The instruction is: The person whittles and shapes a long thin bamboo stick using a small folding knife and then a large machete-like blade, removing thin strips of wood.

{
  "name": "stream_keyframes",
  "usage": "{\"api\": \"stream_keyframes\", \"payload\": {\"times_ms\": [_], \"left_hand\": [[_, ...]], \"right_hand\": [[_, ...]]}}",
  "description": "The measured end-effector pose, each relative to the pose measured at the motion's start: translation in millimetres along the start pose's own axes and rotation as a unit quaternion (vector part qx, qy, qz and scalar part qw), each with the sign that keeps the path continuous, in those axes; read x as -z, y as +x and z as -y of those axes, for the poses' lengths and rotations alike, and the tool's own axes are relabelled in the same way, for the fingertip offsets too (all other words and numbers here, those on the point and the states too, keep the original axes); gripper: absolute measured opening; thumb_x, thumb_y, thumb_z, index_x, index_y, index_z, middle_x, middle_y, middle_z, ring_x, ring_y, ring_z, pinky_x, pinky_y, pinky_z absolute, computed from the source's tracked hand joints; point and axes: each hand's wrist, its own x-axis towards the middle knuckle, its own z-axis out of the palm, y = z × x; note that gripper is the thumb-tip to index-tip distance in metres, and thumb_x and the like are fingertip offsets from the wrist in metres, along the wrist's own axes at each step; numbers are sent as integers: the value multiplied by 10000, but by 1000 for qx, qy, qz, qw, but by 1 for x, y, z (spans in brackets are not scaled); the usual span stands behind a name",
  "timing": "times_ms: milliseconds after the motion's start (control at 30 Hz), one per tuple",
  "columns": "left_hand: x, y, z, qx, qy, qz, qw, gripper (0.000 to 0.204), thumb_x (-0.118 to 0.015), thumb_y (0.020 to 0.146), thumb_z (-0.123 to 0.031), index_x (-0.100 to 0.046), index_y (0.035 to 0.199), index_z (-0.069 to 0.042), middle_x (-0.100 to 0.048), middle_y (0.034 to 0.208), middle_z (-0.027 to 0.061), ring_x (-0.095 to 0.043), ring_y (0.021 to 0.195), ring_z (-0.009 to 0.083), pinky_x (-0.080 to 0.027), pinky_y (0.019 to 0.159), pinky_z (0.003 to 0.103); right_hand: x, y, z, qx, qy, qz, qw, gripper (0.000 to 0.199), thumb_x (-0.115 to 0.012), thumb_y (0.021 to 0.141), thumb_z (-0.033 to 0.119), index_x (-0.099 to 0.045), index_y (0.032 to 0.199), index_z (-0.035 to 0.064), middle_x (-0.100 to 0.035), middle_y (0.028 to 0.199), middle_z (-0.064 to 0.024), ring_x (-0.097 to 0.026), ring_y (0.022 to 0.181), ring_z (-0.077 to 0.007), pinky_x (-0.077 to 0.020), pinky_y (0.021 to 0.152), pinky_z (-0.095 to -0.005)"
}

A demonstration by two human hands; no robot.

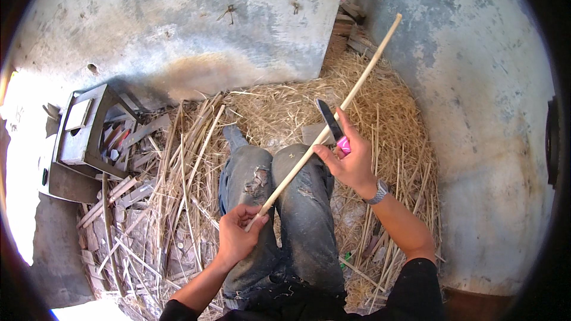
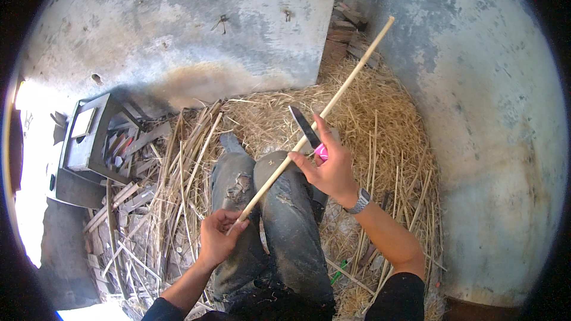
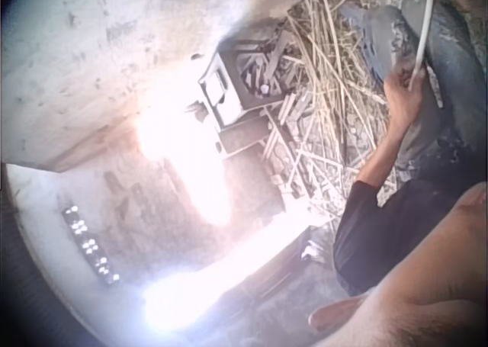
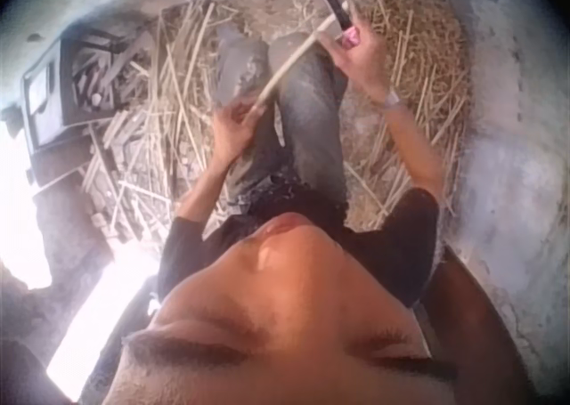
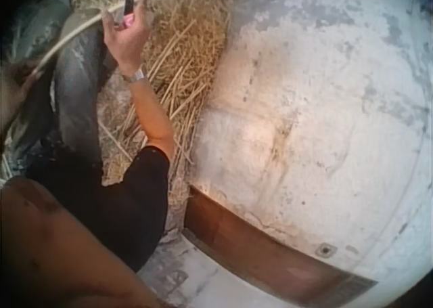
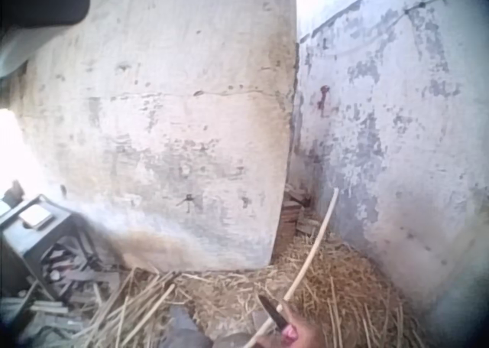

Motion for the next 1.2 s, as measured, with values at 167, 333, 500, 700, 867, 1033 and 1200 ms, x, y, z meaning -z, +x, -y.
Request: {"api": "stream_keyframes", "payload": {"times_ms": [167, 333, 500, 700, 867, 1033, 1200], "left_hand": [[5, -10, 13, -33, 57, -45, 997, 202, -781, 907, -12, -707, 1084, 51, -776, 996, 144, -744, 949, 162, -574, 851, 295], [24, -20, 29, -71, 116, -58, 989, 226, -792, 897, -33, -718, 1099, 37, -785, 942, 157, -769, 895, 181, -583, 807, 297], [44, -24, -8, -33, 168, 17, 985, 224, -729, 958, -89, -722, 1144, 36, -771, 882, 170, -756, 793, 179, -573, 718, 322], [66, -30, 8, -17, 231, 76, 970, 305, -712, 975, -136, -715, 1204, 67, -735, 767, 193, -693, 649, 193, -546, 658, 337], [65, -21, 3, -18, 232, 84, 969, 317, -717, 975, -148, -719, 1197, 78, -689, 721, 240, -669, 653, 156, -537, 650, 329], [73, -17, -4, 16, 219, 112, 969, 323, -710, 984, -147, -712, 1210, 84, -696, 726, 221, -649, 706, 106, -542, 672, 318], [63, -18, 6, 6, 161, 101, 982, 316, -693, 998, -147, -706, 1228, 70, -697, 762, 207, -627, 752, 99, -544, 714, 319]], "right_hand": [[-21, 4, -9, 40, -53, 13, 998, 1044, -834, 843, 560, -381, 1583, -21, -632, 771, -43, -496, 536, -59, -414, 470, -259], [4, 24, -52, -13, -81, -67, 994, 921, -795, 899, 519, -427, 1571, 7, -663, 755, -57, -527, 559, -61, -429, 482, -273], [36, 44, -107, 36, -124, -157, 979, 600, -638, 1051, 327, -461, 1573, 90, -650, 740, -59, -447, 535, -80, -353, 478, -293], [70, 64, -119, -20, -207, -126, 970, 438, -536, 1085, 159, -538, 1521, 118, -607, 685, -115, -454, 517, -129, -346, 487, -342], [48, 55, -122, -15, -82, -121, 989, 467, -579, 1049, 102, -562, 1509, 182, -659, 748, -100, -411, 558, -96, -357, 503, -324], [45, 36, -122, -18, -59, -88, 994, 455, -591, 1043, 122, -582, 1495, 176, -719, 812, -55, -415, 566, -65, -383, 518, -272], [5, -4, -86, 20, 7, 55, 998, 472, -585, 1006, 98, -605, 1472, 167, -778, 874, -94, -468, 506, -100, -435, 505, -288]]}}
